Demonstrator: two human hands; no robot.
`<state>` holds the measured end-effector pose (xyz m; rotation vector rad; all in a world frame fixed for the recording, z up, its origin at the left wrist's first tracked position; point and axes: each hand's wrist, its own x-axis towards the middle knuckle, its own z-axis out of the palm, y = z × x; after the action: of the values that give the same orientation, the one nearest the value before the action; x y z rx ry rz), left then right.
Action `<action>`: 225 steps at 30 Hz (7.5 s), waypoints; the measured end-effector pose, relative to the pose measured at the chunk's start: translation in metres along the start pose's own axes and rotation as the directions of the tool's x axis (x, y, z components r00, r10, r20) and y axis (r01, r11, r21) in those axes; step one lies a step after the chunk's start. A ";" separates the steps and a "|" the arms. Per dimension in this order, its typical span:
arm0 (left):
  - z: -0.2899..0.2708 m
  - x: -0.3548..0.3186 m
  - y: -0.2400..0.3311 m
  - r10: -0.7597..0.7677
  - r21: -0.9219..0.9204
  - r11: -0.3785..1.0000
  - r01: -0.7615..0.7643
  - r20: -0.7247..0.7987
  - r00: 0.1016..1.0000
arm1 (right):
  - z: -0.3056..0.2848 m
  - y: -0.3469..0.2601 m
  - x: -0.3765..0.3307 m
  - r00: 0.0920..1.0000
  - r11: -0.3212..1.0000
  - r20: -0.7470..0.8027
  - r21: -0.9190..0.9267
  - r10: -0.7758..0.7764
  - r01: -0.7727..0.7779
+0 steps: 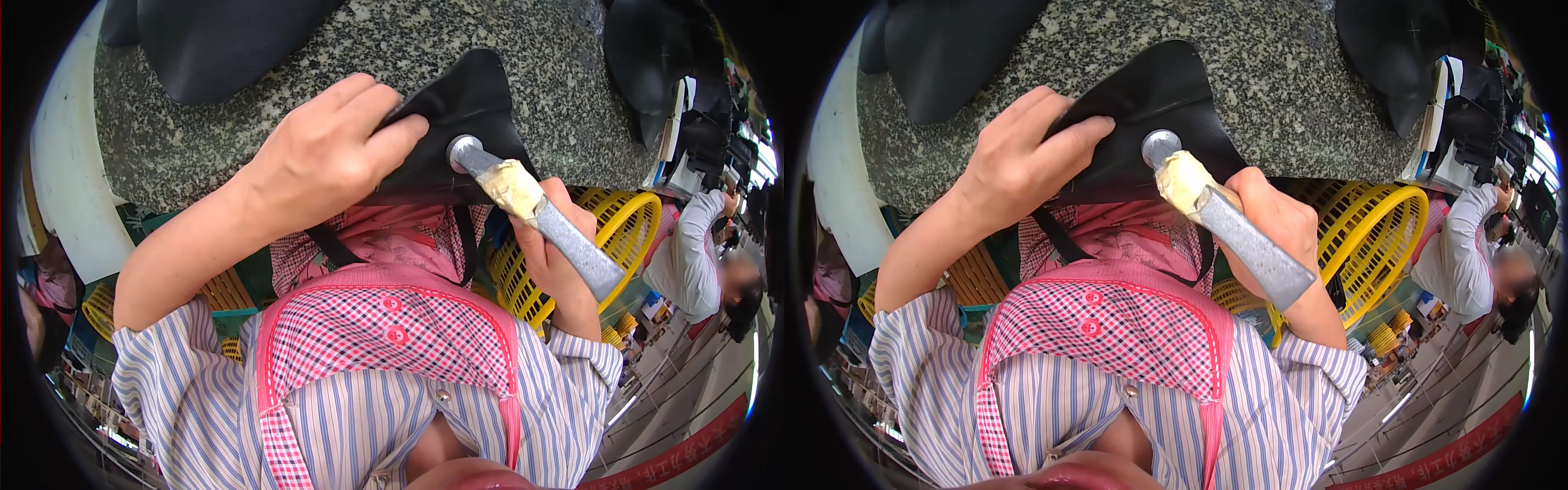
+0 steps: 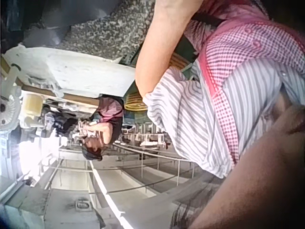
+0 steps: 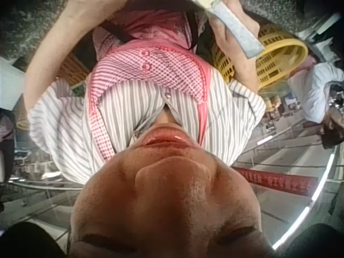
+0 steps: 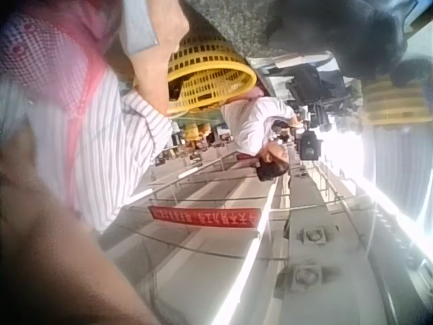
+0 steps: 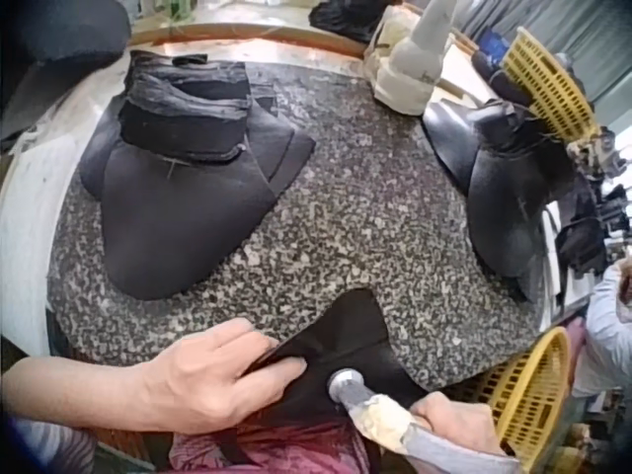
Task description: The person folds the edges of leather components and hammers the seams flat using a hammer.
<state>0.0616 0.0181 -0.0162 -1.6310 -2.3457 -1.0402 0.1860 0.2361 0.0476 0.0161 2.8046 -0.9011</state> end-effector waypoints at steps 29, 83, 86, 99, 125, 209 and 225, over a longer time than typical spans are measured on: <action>-0.004 -0.011 -0.005 0.068 -0.016 0.998 -0.068 -0.001 0.998 | 0.004 -0.008 0.008 0.996 0.999 0.090 -0.039 -0.015 0.019; -0.006 0.002 0.003 -0.363 -0.109 0.930 0.352 -0.102 0.926 | -0.001 -0.029 0.029 0.989 0.989 0.108 -0.097 -0.100 0.110; -0.007 0.004 0.001 -0.422 -0.140 0.902 0.408 -0.091 0.902 | 0.006 -0.029 0.028 0.990 0.997 0.137 -0.054 -0.044 0.051; 0.003 0.002 0.002 -0.515 -0.144 0.857 0.495 -0.196 0.834 | 0.011 -0.028 0.028 0.989 0.994 0.128 -0.076 -0.072 0.082; 0.001 -0.003 0.027 -0.374 -0.226 0.920 0.320 -0.260 0.890 | -0.020 0.105 0.032 0.848 0.915 -0.504 -0.400 -0.167 -0.057; 0.012 0.024 0.013 -0.405 -0.177 0.906 0.384 -0.104 0.908 | 0.067 0.016 0.056 0.596 0.785 -0.528 -0.271 -0.605 0.556; 0.006 0.020 -0.003 -0.321 -0.143 0.939 0.313 -0.034 0.946 | 0.018 0.020 0.043 0.726 0.883 -0.503 -0.254 -0.469 0.394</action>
<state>0.0520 0.0363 -0.0133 -1.2626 -2.6091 -1.3114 0.1487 0.2402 0.0137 -0.5067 3.4999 -0.9125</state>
